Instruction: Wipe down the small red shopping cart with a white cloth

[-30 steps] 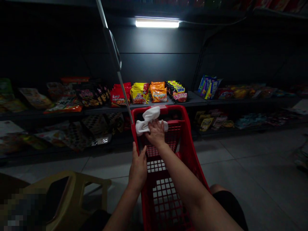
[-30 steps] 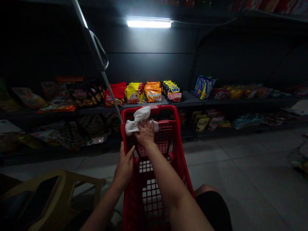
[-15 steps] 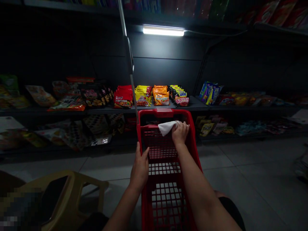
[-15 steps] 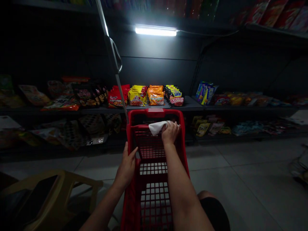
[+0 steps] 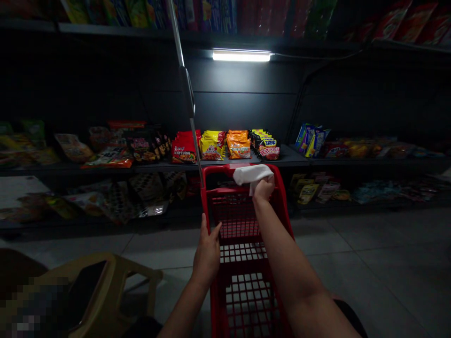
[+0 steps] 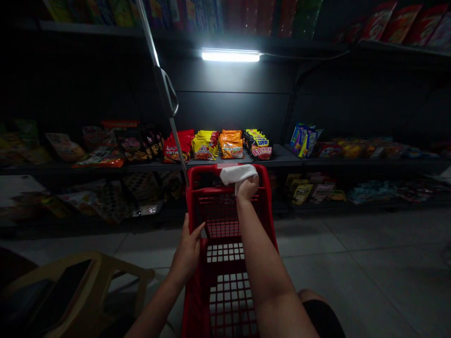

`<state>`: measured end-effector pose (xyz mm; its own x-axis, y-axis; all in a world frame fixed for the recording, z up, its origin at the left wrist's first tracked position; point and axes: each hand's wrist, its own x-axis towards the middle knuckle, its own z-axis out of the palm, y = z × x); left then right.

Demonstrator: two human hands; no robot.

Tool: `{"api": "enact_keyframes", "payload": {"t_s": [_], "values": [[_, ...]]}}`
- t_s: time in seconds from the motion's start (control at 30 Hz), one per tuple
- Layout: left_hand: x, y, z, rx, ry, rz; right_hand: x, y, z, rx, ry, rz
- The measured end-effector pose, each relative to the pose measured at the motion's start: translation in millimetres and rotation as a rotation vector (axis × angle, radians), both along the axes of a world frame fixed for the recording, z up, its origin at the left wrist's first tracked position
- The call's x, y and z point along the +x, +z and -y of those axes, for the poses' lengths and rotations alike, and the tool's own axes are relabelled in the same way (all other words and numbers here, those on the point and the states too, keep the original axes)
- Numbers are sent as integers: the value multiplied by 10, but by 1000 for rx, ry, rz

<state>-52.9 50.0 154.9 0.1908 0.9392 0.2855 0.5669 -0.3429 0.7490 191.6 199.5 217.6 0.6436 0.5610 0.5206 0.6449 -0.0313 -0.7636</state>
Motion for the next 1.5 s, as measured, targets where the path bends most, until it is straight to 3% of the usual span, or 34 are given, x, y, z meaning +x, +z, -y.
{"api": "enact_keyframes", "payload": {"t_s": [0.07,0.1,0.23,0.3,0.47,0.6,0.73,0.8,0.93,1.03,1.1,1.2,1.37,1.5], "values": [[9,8,3,-4,-4,14,-196,31,-122,29,-23,11],[13,9,6,-3,-6,25,-342,29,-167,25,32,90],[18,6,20,-7,-6,65,-853,-41,-197,-88,477,626],[14,12,27,-15,-2,75,-902,-64,-136,-115,565,729],[2,34,22,-14,-8,76,-544,-129,93,-92,439,752],[8,11,-9,-21,-38,76,-207,-310,336,-68,198,574],[32,-23,-26,-21,-51,71,-197,-391,509,-55,3,414],[42,-25,-22,-17,-56,72,-411,-358,521,-79,77,464],[38,8,1,-17,-49,54,-982,-272,469,-129,441,681],[13,40,10,-29,-31,39,-1119,-231,466,-147,533,736],[-5,50,2,-31,-17,39,-1006,-181,493,-180,563,776],[-28,42,-30,-16,0,49,-597,-40,561,-276,545,834],[-58,12,-83,-20,5,72,352,174,804,-531,326,910],[-81,38,-70,-24,-3,73,782,150,1052,-496,246,940]]}}
